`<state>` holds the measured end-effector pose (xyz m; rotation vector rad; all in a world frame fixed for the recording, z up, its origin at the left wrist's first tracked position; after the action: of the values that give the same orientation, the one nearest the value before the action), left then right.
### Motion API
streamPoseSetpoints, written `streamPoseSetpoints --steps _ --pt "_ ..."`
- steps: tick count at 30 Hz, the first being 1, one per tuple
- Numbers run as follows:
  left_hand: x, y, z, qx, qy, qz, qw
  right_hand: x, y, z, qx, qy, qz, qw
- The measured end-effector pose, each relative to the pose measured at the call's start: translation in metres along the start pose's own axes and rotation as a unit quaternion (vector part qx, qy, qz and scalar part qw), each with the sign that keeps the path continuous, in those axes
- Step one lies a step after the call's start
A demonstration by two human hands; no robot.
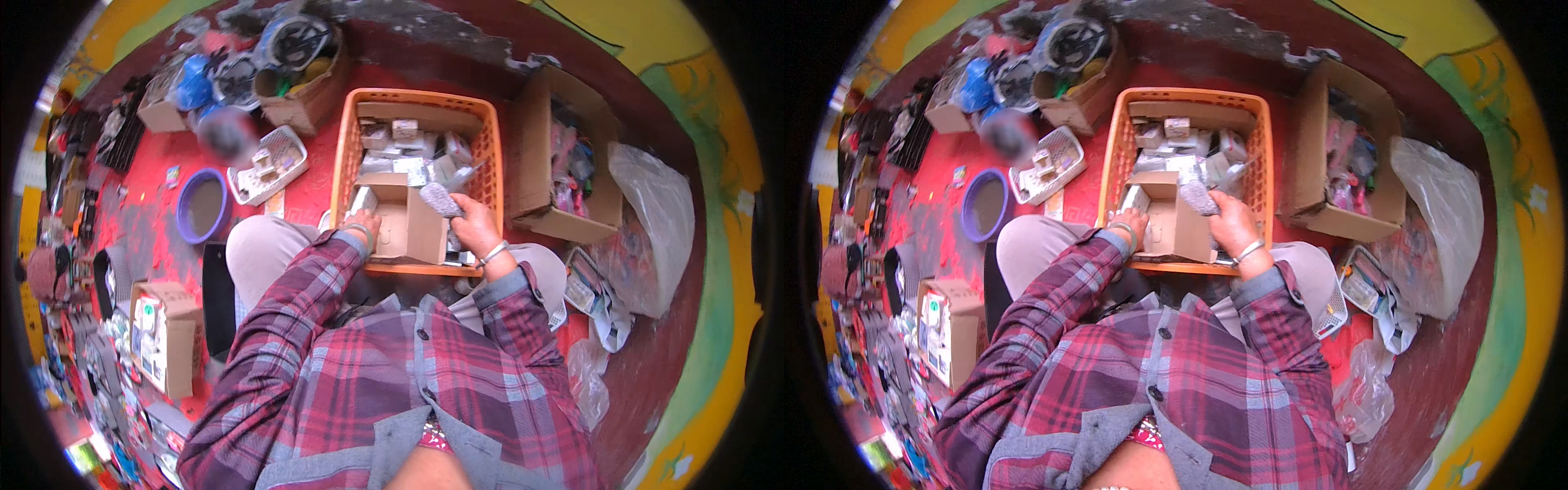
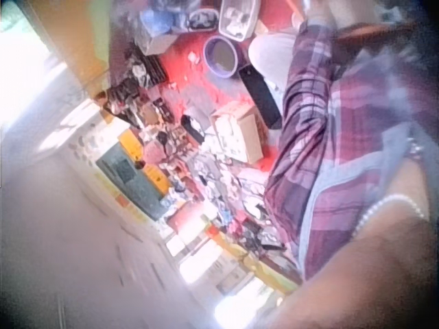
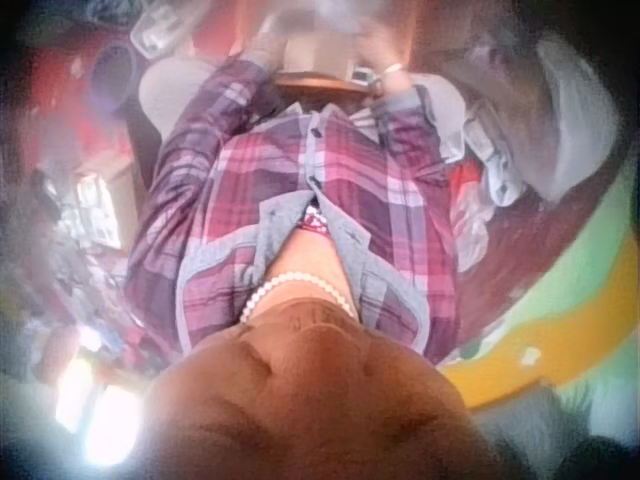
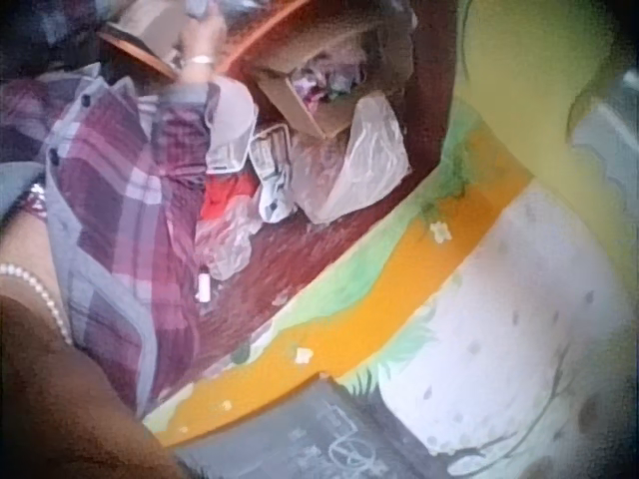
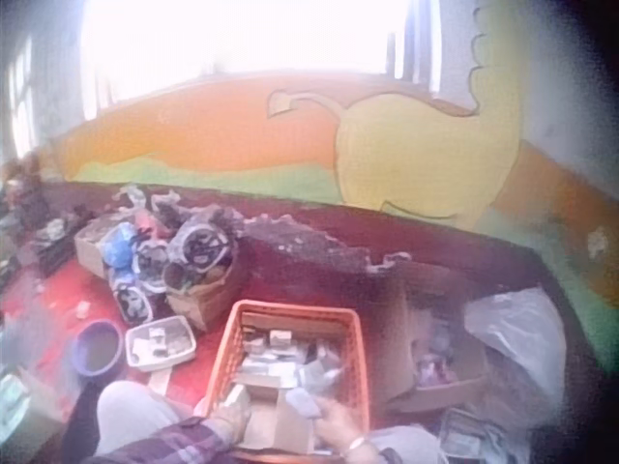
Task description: The person cleans small boxed items with a cloth and sorts them into a larger orange crate and a black tray while sitting on the floor.
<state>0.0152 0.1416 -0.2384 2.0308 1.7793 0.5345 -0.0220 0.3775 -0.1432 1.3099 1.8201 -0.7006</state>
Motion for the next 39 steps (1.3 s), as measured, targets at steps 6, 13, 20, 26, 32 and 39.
streamPoseSetpoints --steps 6,13,20,26,32,39 --pt "0.006 -0.017 0.01 -0.118 -0.178 0.041 0.976 -0.019 0.004 -0.001 -0.054 0.039 0.02 0.998" --pt "0.002 -0.049 0.031 -0.189 -0.246 0.092 0.946 -0.015 0.005 0.009 -0.065 0.098 0.083 0.99" --pt "-0.006 0.005 -0.057 0.072 0.179 -0.047 0.98 0.007 -0.008 0.014 0.065 -0.116 0.023 0.991" --pt "0.019 0.043 -0.088 -0.122 0.881 0.138 0.435 -0.034 -0.005 -0.021 0.103 -0.644 -0.001 0.758" --pt "0.076 0.098 -0.111 -0.123 0.893 0.155 0.405 -0.069 0.021 0.011 0.095 -0.03 -0.238 0.966" --pt "0.067 0.099 -0.093 -0.117 0.922 0.149 0.337 -0.076 0.037 0.022 -0.001 0.08 -0.304 0.949"
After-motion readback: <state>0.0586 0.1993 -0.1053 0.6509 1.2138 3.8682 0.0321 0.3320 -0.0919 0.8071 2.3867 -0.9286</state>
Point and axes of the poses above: each hand's wrist, its own y-axis away from the middle knuckle, its own z-axis out of the palm, x = y × z, the point moved 1 cm from there along -y, towards the middle knuckle, and after that the axes turned 4 degrees about -y, right-handed, at the moved point
